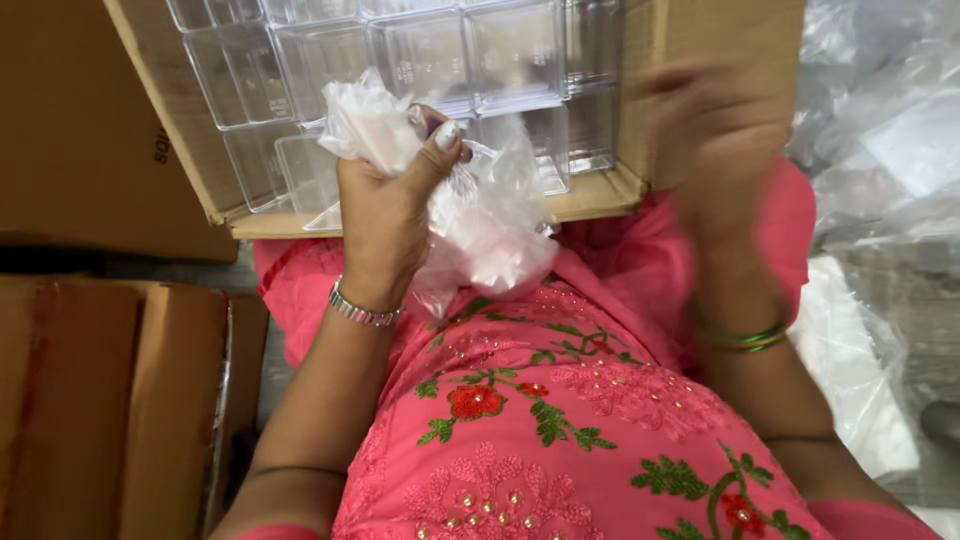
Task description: The person sits on the floor and packs clear plastic boxes one at a time into small plastic bags, twisting the bags closed. The bagged boxes are placed into a cardboard carton in front of them.
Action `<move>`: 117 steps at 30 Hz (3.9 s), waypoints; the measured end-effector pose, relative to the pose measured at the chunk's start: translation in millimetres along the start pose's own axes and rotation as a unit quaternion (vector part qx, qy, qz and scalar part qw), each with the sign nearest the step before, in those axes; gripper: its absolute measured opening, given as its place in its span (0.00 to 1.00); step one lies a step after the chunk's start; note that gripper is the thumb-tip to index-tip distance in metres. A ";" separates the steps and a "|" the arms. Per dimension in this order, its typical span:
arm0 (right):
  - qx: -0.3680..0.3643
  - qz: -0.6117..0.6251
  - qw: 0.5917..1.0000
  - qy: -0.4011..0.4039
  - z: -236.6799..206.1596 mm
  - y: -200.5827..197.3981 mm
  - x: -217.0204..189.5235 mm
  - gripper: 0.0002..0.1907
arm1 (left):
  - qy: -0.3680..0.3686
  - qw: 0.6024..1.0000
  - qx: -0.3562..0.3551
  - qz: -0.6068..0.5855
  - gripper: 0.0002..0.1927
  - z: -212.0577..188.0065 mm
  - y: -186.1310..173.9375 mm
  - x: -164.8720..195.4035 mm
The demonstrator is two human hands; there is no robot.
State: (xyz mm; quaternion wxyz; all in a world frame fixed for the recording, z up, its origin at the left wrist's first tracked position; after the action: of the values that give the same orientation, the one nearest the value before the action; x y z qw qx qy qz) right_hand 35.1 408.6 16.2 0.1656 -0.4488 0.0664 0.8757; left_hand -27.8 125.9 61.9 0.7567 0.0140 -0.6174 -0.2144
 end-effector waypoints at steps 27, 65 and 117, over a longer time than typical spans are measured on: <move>-0.170 -0.029 0.972 0.159 -50.7 151.7 -51.5 0.04 | -0.031 0.992 0.064 0.106 0.06 -56.4 -117.3 -1.2; -0.175 0.372 0.836 0.362 -38.5 120.0 -14.4 0.14 | -0.072 0.995 -0.033 0.054 0.04 -33.2 -46.2 10.3; -0.124 0.220 0.941 0.227 -27.7 123.9 -32.8 0.04 | -0.036 0.981 0.088 0.167 0.11 -29.7 -63.2 21.1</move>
State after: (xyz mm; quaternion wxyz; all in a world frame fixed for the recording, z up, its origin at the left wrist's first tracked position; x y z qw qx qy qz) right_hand 30.7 277.7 22.4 -0.1079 -0.6265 0.0901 0.7667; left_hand -16.2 54.2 56.4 0.7548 -0.0309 -0.6546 -0.0302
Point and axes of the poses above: each hand's wrist, its own z-axis towards the middle knuckle, its own y-axis out of the palm, x = y × z, the point moved 2 cm from there along z, towards the middle knuckle, and after that the axes turned 2 degrees about y, right-handed, at the moved point
